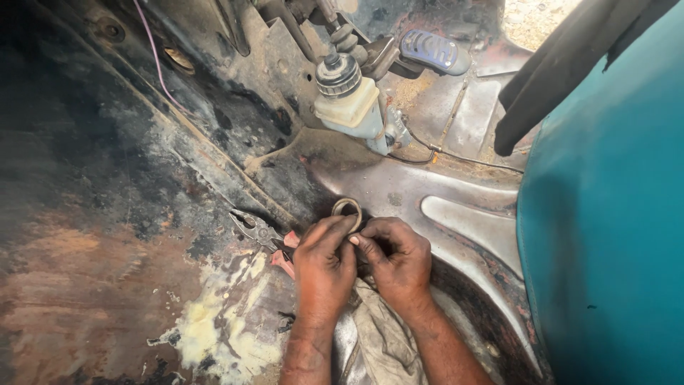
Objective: The person works under the steering column of an auto rickshaw, manipulating wiring and connectors with their hands. They use pliers on a component, wrap a part with electrical tape, wipe the area with a cloth, and continue adjusting wires and fittings near the steering lock and brake components.
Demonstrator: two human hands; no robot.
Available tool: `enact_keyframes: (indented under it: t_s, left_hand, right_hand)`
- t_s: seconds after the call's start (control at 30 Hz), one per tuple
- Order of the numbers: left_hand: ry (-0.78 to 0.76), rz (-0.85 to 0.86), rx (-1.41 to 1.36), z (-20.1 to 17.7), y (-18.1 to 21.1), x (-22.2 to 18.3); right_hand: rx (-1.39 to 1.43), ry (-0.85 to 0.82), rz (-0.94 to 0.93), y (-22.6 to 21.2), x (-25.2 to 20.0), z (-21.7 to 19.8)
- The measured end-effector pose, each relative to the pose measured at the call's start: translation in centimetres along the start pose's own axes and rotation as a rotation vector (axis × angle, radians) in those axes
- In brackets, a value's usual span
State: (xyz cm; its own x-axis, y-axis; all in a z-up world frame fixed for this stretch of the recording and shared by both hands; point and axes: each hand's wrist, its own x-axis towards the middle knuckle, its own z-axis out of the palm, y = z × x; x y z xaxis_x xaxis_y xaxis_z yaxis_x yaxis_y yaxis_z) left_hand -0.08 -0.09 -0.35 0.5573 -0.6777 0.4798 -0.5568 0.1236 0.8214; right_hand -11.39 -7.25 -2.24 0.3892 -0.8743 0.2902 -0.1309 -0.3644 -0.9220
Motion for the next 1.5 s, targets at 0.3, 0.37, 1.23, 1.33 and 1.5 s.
enact_keyframes:
  t_s: [0.3,0.37,1.23,1.33,1.5]
  left_hand:
    - [0.019,-0.042,-0.016,0.2,-0.3,0.1]
    - [0.015,-0.037,-0.008,0.1,-0.1,0.1]
    - [0.051,-0.024,0.033,-0.1,0.0,0.2]
    - [0.031,-0.021,0.045,0.0,0.0,0.2]
    - [0.015,0.024,0.124,-0.3,0.2,0.3]
  right_hand:
    - [-0.007,0.056,-0.078,-1.6,0.2,0.4]
    - [0.049,0.042,-0.029,-0.5,0.2,0.5]
    - [0.151,0.061,0.032,0.3,0.2,0.1]
    - [0.077,0.077,0.02,-0.2,0.2,0.0]
    - [-0.088,0.089,0.015,-1.4,0.4,0.2]
